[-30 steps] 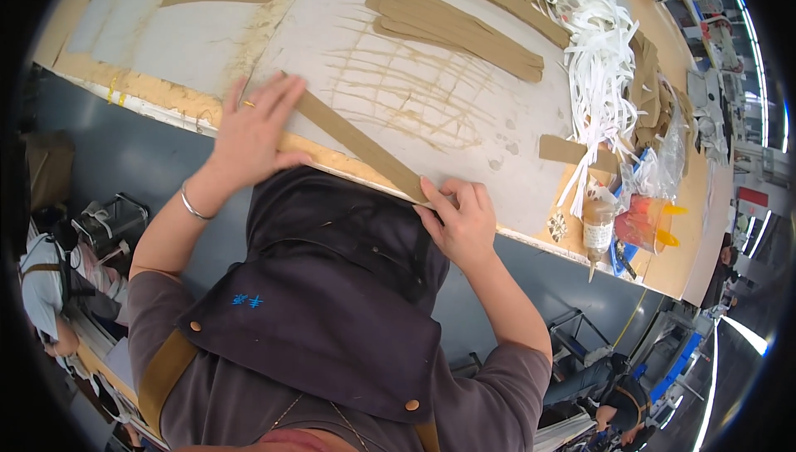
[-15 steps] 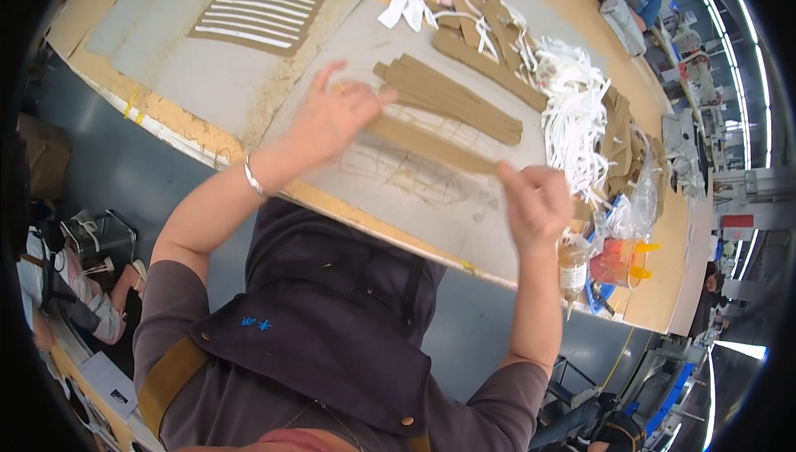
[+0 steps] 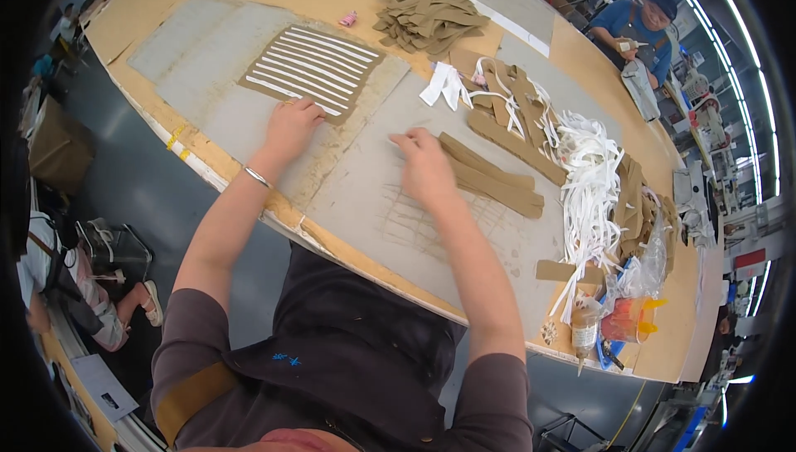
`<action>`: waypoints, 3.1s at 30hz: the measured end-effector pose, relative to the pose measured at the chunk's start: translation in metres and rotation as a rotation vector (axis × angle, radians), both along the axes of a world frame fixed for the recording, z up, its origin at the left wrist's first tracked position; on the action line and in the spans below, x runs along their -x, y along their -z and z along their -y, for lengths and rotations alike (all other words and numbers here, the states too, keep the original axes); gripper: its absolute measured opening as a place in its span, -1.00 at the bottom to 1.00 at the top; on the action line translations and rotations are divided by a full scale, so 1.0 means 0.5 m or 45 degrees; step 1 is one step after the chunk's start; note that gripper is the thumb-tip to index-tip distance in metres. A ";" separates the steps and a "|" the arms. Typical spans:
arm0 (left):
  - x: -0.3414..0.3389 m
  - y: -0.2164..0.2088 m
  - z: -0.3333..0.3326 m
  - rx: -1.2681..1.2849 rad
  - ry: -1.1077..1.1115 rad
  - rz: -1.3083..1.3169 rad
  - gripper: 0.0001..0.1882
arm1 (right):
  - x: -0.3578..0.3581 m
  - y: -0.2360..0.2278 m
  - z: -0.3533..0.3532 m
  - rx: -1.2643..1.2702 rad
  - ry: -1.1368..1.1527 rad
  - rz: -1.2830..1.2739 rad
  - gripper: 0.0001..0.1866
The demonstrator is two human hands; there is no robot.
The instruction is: The recorder is assembling leather strips with adhesive backings at a workstation.
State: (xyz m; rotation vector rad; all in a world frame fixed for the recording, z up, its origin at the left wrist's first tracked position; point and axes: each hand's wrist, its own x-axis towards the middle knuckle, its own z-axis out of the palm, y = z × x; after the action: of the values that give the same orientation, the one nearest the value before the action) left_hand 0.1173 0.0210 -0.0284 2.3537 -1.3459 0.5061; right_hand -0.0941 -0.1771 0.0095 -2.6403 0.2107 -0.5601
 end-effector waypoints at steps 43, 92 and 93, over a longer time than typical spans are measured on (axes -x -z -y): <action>0.323 -0.043 -0.059 0.111 0.489 -0.551 -0.74 | 0.504 -0.097 0.000 -0.506 0.460 -0.638 -0.74; 0.414 -0.083 -0.069 -0.426 0.515 -0.035 -0.14 | 0.270 0.027 -0.118 0.256 -0.085 0.072 -0.82; 0.421 -0.079 -0.066 -0.447 0.504 0.008 -0.06 | 0.290 0.021 -0.115 0.272 -0.078 0.067 -0.81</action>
State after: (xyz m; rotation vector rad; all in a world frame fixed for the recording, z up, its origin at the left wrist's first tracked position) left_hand -0.0933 0.0541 0.0110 2.2453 -1.9774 0.1687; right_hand -0.2390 -0.1196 -0.0011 -2.8219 0.0558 -0.6640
